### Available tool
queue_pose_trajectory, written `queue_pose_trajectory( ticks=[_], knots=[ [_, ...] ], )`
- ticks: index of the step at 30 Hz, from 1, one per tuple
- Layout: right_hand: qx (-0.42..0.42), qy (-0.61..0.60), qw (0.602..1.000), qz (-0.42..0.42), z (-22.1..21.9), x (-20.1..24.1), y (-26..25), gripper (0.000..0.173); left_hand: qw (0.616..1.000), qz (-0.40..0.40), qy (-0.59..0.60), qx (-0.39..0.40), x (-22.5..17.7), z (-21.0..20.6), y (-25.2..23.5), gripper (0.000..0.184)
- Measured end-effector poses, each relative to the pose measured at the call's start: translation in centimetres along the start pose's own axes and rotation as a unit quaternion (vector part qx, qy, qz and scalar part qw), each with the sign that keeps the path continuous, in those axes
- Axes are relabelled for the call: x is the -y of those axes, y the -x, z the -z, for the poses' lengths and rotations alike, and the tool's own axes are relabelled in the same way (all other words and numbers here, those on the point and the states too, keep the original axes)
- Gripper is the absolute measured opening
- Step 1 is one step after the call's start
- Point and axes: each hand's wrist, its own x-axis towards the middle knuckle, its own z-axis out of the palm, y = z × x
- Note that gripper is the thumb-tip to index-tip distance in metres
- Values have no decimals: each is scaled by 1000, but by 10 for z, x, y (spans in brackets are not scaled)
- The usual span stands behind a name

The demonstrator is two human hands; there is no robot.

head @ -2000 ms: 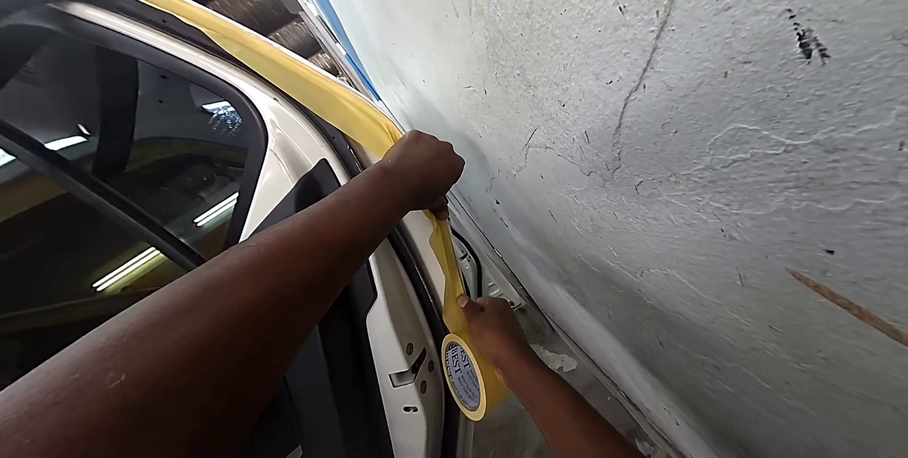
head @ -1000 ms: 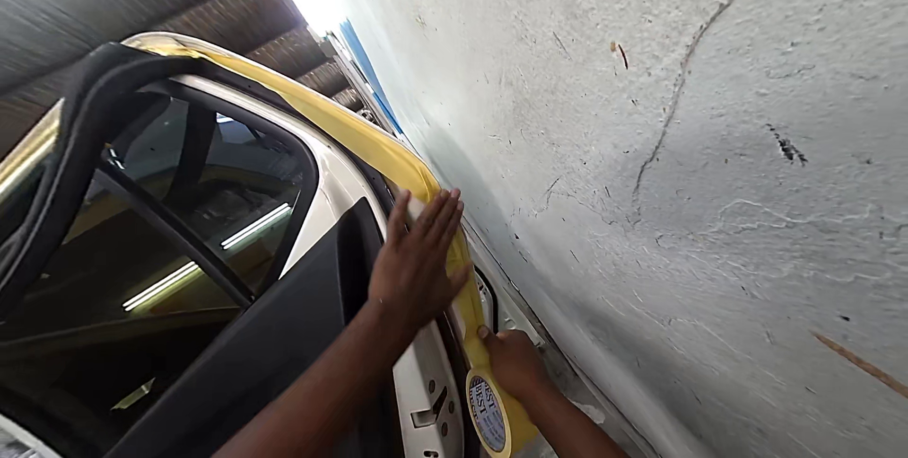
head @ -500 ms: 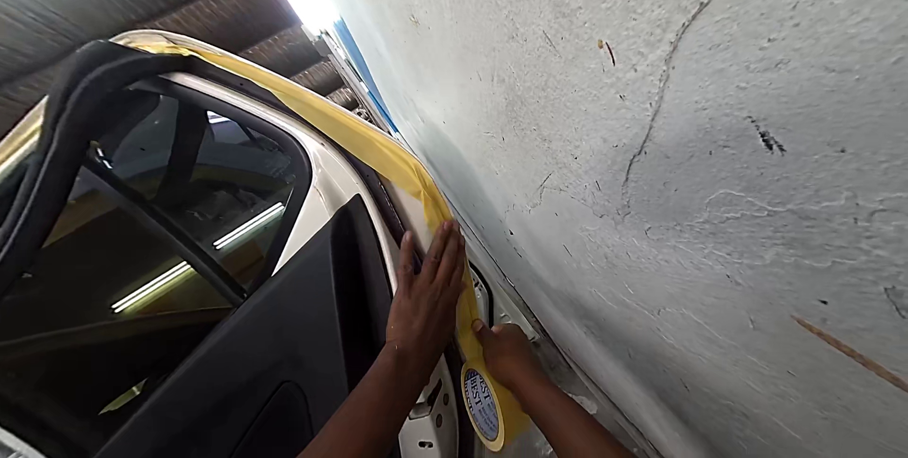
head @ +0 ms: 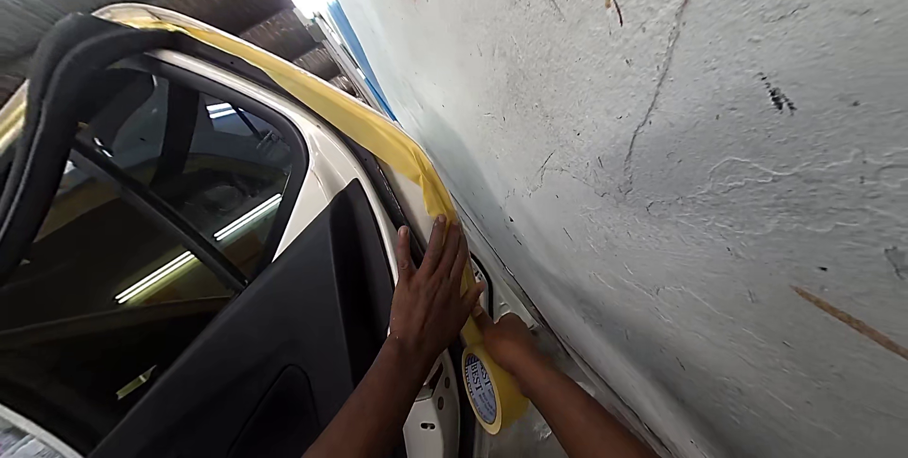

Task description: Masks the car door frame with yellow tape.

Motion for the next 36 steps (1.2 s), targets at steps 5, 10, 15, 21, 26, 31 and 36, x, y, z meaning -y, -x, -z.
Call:
queue_pose_trajectory(
  ticks=[5,10,15,21,26,31,36],
  knots=[
    [2,-3,1000,-5,1,-3,-4,67,999,40,-14,8,-16,-3,-7,87],
    [-4,17,1000,5,2,0,-1,65,997,-58,-34,38,-12,-4,7,74],
    [-6,11,1000,-1,-2,3,6,65,999,-24,9,45,-7,3,-8,87],
    [-21,-170,984,52,-5,-31,3,65,994,-33,26,103,-14,4,-17,60],
    [-100,-300,888,334,-46,-120,27,50,990,-79,44,107,-6,0,-23,60],
    [-133,-308,889,311,-61,-145,20,44,985,-67,42,155,-5,5,-29,59],
    [-131,-187,954,194,-94,-227,31,45,984,-73,47,158,-5,4,-32,63]
  ],
)
